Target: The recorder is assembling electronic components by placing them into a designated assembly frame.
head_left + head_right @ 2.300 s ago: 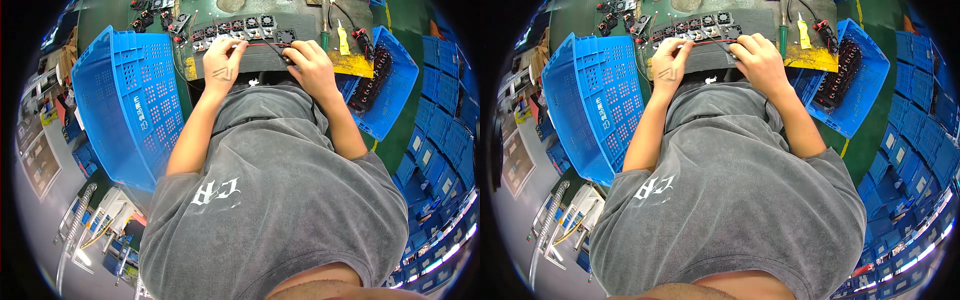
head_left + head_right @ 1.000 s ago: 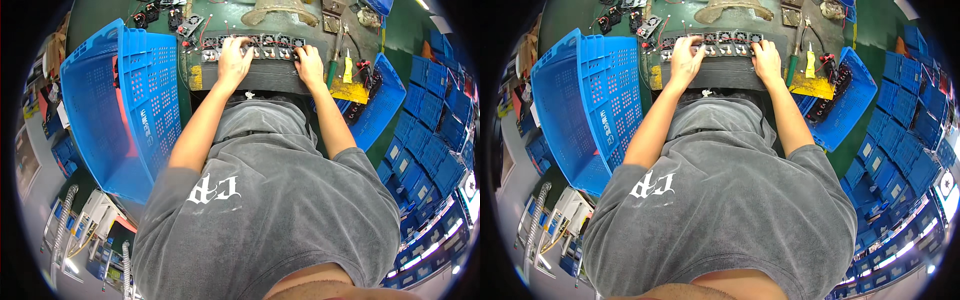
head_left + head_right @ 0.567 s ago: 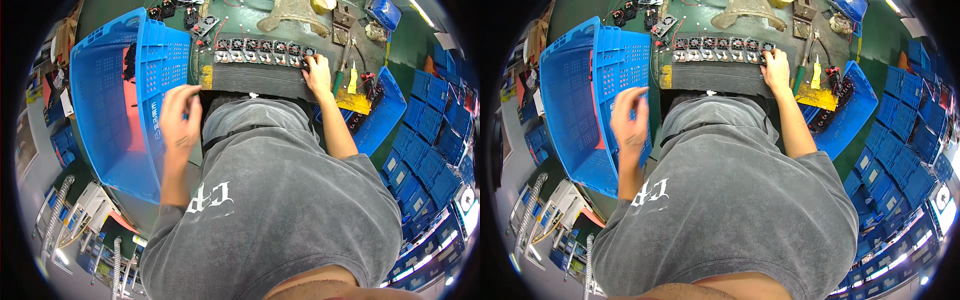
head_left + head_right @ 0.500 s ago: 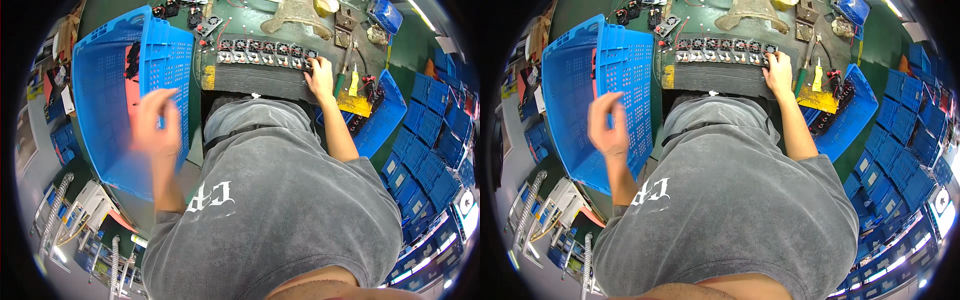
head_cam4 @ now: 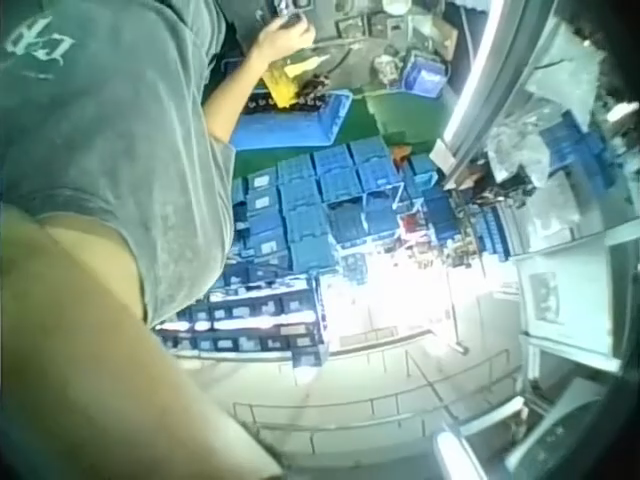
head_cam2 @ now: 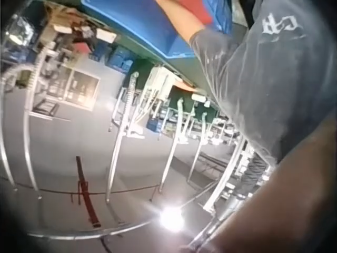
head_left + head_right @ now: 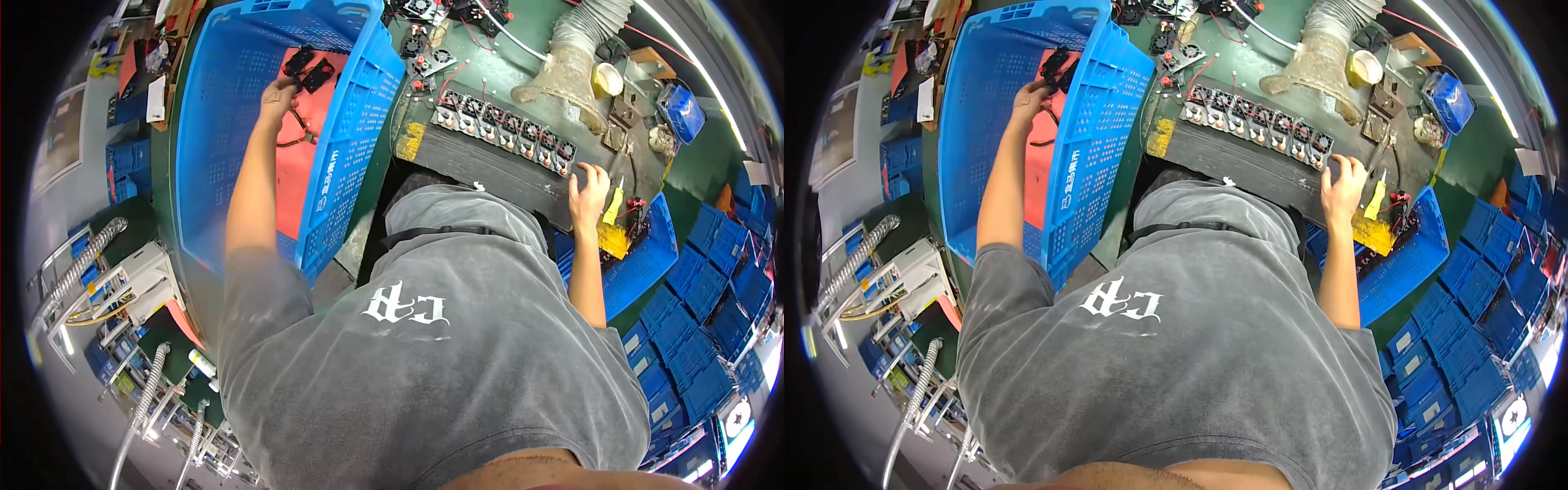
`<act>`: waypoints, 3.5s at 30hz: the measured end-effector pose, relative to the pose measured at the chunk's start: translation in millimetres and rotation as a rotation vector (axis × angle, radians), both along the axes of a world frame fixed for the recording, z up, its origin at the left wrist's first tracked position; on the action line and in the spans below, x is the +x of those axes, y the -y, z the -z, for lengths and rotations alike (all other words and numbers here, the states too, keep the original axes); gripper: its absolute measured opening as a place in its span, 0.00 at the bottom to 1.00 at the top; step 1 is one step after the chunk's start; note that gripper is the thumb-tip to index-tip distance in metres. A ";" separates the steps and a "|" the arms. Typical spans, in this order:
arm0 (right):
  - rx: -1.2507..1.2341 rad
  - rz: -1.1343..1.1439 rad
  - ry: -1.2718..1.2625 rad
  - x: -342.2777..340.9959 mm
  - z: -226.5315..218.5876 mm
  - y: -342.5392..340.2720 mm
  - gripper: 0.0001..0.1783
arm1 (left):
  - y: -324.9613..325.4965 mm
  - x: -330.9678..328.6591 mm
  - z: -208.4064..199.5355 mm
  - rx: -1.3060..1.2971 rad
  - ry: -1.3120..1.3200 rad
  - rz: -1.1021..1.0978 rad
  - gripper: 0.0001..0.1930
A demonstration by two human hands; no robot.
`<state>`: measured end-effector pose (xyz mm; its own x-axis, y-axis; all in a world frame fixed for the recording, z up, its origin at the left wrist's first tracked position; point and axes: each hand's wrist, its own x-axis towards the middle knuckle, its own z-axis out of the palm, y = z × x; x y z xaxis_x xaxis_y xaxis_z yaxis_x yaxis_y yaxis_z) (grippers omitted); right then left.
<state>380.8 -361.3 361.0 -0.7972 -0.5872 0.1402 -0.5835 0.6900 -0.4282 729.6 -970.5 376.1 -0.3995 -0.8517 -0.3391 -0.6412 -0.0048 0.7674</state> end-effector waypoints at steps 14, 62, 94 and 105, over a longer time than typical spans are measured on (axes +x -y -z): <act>0.087 0.023 0.047 19.6 -30.1 1.6 0.16 | -10.5 -72.7 37.2 -0.666 0.907 0.575 0.37; -0.604 -0.406 0.265 78.9 -161.7 -45.9 0.27 | -423.7 -192.9 -149.5 -1.115 -0.229 1.026 0.36; -0.003 -0.215 0.049 -28.2 50.0 -47.3 0.24 | -401.8 -303.6 46.4 -0.554 -0.138 0.803 0.09; 0.023 -0.230 0.070 -40.1 56.4 -39.0 0.22 | -396.1 -309.8 55.0 -0.498 0.045 0.732 0.11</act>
<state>340.7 -322.3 304.6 -0.6495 -0.7567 0.0739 -0.6958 0.5523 -0.4592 419.8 -574.4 321.2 -0.8971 -0.4411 -0.0259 -0.3826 0.7462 0.5447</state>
